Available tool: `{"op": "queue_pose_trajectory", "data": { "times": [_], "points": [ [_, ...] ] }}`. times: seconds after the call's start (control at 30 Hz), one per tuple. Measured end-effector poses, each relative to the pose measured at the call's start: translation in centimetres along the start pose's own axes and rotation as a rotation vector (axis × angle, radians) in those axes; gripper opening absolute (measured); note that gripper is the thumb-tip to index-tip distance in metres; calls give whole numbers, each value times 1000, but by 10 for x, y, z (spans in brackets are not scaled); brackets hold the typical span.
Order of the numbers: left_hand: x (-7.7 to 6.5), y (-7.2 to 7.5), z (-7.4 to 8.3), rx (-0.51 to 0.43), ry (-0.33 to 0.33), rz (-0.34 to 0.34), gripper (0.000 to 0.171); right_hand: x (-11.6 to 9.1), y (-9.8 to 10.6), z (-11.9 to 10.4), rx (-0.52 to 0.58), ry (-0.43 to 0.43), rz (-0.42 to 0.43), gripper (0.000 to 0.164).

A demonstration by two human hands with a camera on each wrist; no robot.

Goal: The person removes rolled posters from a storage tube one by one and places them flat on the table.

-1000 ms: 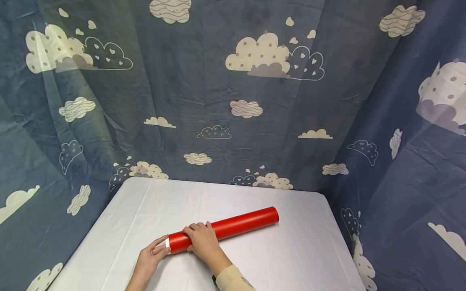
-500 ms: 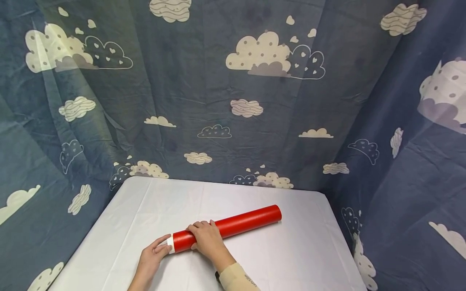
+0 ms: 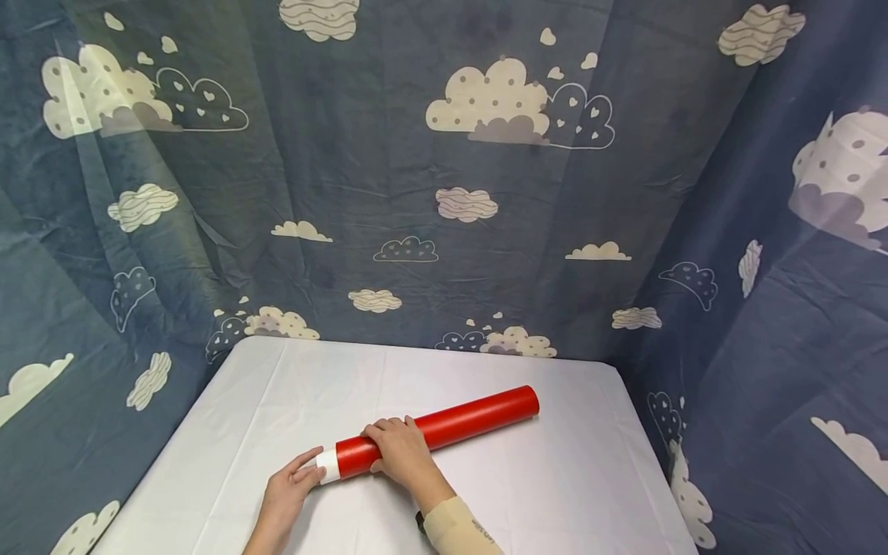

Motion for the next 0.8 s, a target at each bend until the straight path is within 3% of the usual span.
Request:
{"op": "queue_pose_trajectory", "data": {
  "times": [0.57,0.8],
  "points": [
    [3,1,-6,13,36,27,49,-3,2,18,62,-20,-20,54],
    [3,1,-4,15,21,22,49,-1,4,26,74,-34,-35,54]
  ]
}}
Point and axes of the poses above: each hand's wrist, its own x-axis towards the middle knuckle, its own y-axis out of the back of the hand, z = x × y, the point moved 7 cm from there along x, towards the middle knuckle, and after that the axes turned 4 degrees about x, right-handed, at the moved point
